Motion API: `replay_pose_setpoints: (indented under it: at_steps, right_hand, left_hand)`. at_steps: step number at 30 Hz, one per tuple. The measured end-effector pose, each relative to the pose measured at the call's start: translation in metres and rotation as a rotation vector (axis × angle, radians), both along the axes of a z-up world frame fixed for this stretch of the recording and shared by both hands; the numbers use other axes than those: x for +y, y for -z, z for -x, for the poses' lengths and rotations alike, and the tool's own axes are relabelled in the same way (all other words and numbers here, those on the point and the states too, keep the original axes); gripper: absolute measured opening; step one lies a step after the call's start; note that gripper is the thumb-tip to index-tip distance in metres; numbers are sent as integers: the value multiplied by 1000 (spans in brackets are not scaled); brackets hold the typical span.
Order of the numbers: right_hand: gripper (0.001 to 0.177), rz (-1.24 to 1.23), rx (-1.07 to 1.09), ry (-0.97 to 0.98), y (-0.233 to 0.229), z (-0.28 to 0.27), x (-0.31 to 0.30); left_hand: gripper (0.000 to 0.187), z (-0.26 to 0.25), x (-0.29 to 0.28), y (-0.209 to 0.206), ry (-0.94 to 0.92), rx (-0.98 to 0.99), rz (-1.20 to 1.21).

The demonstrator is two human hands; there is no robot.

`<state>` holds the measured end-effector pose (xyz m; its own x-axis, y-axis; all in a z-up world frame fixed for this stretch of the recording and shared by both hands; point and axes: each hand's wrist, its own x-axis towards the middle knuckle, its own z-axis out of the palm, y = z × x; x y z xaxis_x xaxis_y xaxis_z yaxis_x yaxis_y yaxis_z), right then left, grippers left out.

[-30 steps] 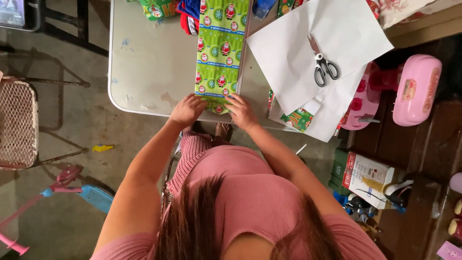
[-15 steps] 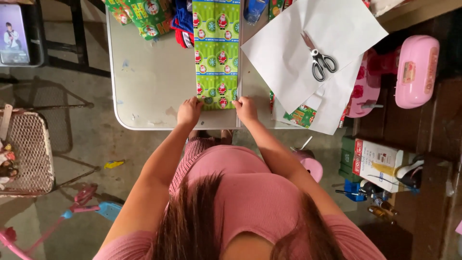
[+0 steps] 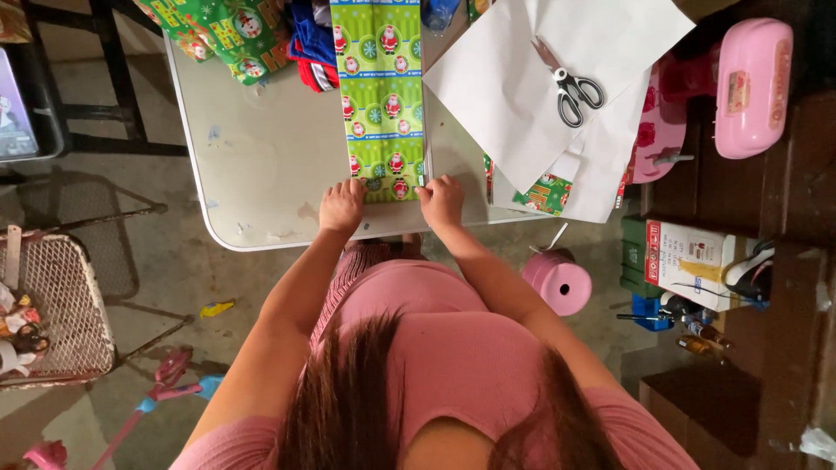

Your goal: The person wraps items in decorative festive paper. They cut the wrapping paper to size using scissors and secure the folded edges around the objects using tape from a dispenser.

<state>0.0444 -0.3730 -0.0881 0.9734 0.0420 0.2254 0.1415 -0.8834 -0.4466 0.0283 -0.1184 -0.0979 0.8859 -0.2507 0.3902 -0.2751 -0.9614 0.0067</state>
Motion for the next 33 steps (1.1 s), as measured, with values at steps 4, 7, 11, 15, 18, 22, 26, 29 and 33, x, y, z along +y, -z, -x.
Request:
replay_pose_setpoints:
  at_steps: [4, 7, 11, 15, 18, 22, 26, 29, 33]
  right_hand:
    - [30, 47, 21, 67, -19, 7, 6]
    - [29, 41, 24, 80, -14, 7, 6]
    - [30, 15, -5, 86, 5, 5, 5]
    - [31, -4, 22, 102, 17, 2, 4]
    - [31, 24, 25, 112, 33, 2, 0]
    - [31, -1, 67, 68, -12, 3, 9]
    - [18, 100, 52, -241, -28, 1, 14]
    - [25, 171, 94, -334, -29, 0, 19]
    - [15, 193, 105, -346, -44, -4, 24]
  left_hand:
    - [32, -3, 3, 7, -21, 5, 39]
    - [45, 0, 5, 0, -39, 94, 223]
    - [54, 9, 8, -18, -132, 488, 440]
    - [46, 9, -1, -10, -232, 542, 491]
    - [47, 10, -1, -8, -233, 525, 440]
    - [51, 12, -4, -3, -261, 520, 371]
    - [46, 11, -16, -51, -12, 280, 128]
    - [33, 16, -34, -48, 307, 67, 162]
    - [81, 32, -57, -9, 394, 88, 156]
